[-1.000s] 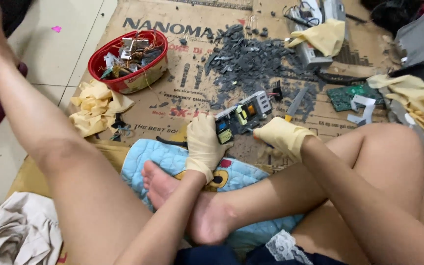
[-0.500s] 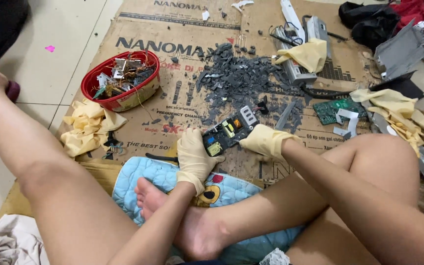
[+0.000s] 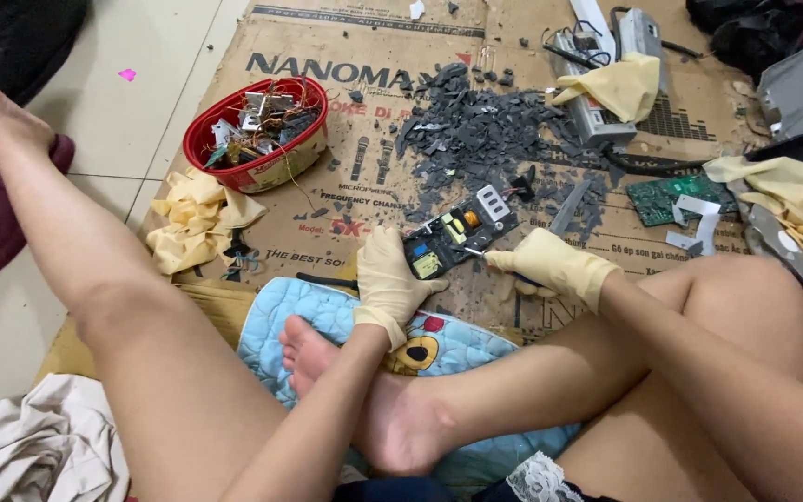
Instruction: The person sits on the floor and uses a screwdriver to manipulate components on a small electronic circuit board. They repeatedly tighten and loosen screws on the device while wearing gloves.
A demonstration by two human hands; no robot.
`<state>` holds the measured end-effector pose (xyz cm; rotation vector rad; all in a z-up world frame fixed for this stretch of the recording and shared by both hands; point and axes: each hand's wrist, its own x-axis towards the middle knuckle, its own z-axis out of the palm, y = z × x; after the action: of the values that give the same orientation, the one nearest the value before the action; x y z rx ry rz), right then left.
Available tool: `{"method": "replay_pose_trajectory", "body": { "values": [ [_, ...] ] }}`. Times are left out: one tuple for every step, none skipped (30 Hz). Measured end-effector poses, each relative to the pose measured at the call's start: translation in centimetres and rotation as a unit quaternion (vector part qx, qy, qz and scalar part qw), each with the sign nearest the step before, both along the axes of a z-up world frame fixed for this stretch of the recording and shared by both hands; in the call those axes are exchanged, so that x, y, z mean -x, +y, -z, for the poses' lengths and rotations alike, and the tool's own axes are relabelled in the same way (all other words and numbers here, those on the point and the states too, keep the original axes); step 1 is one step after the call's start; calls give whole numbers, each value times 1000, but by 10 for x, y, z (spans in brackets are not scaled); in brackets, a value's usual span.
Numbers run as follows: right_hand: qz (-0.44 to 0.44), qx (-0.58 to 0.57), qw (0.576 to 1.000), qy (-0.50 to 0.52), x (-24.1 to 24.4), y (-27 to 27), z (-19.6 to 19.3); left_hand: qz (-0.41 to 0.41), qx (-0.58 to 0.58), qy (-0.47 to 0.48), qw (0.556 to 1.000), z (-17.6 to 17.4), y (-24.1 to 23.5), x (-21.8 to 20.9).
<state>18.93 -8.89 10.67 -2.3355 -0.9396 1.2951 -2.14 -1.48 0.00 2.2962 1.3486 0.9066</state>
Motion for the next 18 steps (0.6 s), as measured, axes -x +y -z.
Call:
{"method": "replay_pose_trajectory", "body": {
  "values": [
    [-1, -1, 1000, 1, -5, -4, 8, -1, -1, 1, 1000, 0, 1, -1],
    [1, -11, 1000, 5, -9, -10, 16, 0, -11, 6, 1000, 1, 0, -1],
    [4, -20, 1000, 9, -13, -15, 25, 2, -21, 11, 1000, 1, 0, 0],
    [4, -20, 1000, 12, -16, -16, 29, 2, -21, 14, 1000, 1, -1, 0],
    [-7, -24, 1000, 15, -19, -18, 33, 2, -23, 16, 1000, 0, -3, -1],
    [-19, -29, 999, 18, -22, -19, 37, 0, -27, 17, 999, -1, -4, -1],
    [-19, -30, 999, 19, -18, -20, 33, 0, -27, 18, 999, 4, -2, -1],
    [-21, -34, 999, 15, -14, -21, 28, -4, -31, 20, 999, 8, 0, -2],
    [-22, -37, 999, 12, -11, -21, 23, -7, -35, 23, 999, 13, 2, -4],
    [-21, -38, 999, 11, -12, -21, 23, -7, -35, 22, 999, -1, -4, -3],
    [-20, -41, 999, 13, -13, -21, 24, -10, -33, 17, 999, -14, -10, -3],
    [-16, -41, 999, 16, -14, -23, 27, -10, -29, 14, 999, -26, -17, -2],
    [-13, -40, 999, 16, -18, -24, 31, -8, -28, 15, 999, -39, -23, -5],
    [-15, -50, 999, 14, -20, -23, 36, 5, -1, 36, 999, -52, -29, -7],
    [-17, -60, 998, 11, -22, -23, 40, 18, 27, 58, 998, -66, -34, -8],
    [-18, -61, 998, 12, -22, -22, 39, 18, 25, 58, 998, -48, -30, -16],
    [-17, -54, 998, 25, -21, -22, 37, 20, -53, 57, 997, -30, -26, -23],
    [-13, -48, 998, 39, -22, -22, 36, 25, -132, 55, 989, -13, -21, -32]
  ]
}}
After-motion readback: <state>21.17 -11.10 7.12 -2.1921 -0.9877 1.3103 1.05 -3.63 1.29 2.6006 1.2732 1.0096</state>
